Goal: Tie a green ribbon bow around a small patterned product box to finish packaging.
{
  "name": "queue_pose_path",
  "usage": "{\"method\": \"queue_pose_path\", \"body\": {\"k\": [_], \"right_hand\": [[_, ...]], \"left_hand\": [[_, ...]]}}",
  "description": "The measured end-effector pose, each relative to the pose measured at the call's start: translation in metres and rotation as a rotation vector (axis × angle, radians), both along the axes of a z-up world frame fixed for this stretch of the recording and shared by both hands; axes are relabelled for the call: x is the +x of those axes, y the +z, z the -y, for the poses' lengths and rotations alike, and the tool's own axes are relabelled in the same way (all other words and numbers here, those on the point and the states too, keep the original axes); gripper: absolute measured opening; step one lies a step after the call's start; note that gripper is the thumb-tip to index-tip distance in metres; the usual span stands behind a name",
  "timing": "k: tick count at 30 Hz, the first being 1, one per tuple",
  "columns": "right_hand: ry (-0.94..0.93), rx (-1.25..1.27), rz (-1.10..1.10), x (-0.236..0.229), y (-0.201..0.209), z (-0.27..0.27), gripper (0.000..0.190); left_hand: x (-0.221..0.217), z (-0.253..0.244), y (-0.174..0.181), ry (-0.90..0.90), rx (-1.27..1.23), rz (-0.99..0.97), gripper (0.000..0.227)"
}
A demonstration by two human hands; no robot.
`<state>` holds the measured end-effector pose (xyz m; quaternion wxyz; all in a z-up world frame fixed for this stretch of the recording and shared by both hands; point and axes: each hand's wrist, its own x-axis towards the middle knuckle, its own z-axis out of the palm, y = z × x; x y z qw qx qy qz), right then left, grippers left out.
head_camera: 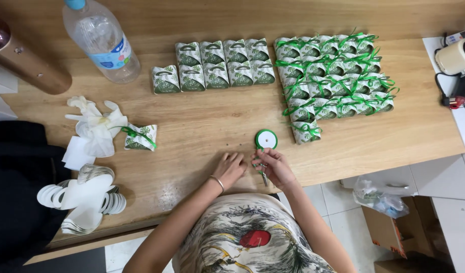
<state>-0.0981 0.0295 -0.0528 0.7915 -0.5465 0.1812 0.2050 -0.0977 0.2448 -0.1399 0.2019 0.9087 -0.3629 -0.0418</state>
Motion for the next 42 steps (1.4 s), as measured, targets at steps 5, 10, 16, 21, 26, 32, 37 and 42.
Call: {"method": "queue_pose_path", "body": {"k": [5,10,16,21,26,32,37,42], "right_hand": [[-0.144,0.542,-0.179,0.003,0.054,-0.019,0.028],[-0.184,0.824,-0.278,0.011,0.056,-0.035,0.038],[-0.326,0.890,-0.314,0.018,0.008,-0.017,0.032],[-0.394,0.847,-0.363,0.018,-0.007,-0.004,0.022],[-0.365,0.972,-0.388,0.015,0.000,-0.001,0.025],[-0.422,0.838,-0.435,0.009,0.001,0.004,0.023],[-0.438,0.812,-0.459,0.007,0.020,0.000,0.024],[-0.277,-0.679,-0.148,-0.003,0.108,-0.037,0.080]], "left_hand": [[0.002,-0.005,0.075,0.173,-0.606,-0.401,0.076],[0.002,-0.009,0.109,-0.013,-1.041,-0.790,0.090],[-0.013,-0.030,0.148,0.445,-0.684,-1.203,0.061],[-0.031,-0.052,0.168,0.399,-0.424,-0.463,0.032],[-0.031,-0.061,0.190,0.577,-0.183,-0.388,0.030],[-0.036,-0.071,0.210,0.681,-0.215,-0.398,0.031],[-0.042,-0.080,0.211,0.714,-0.324,-0.426,0.029],[-0.038,-0.080,0.220,0.663,-0.271,-0.597,0.032]]}}
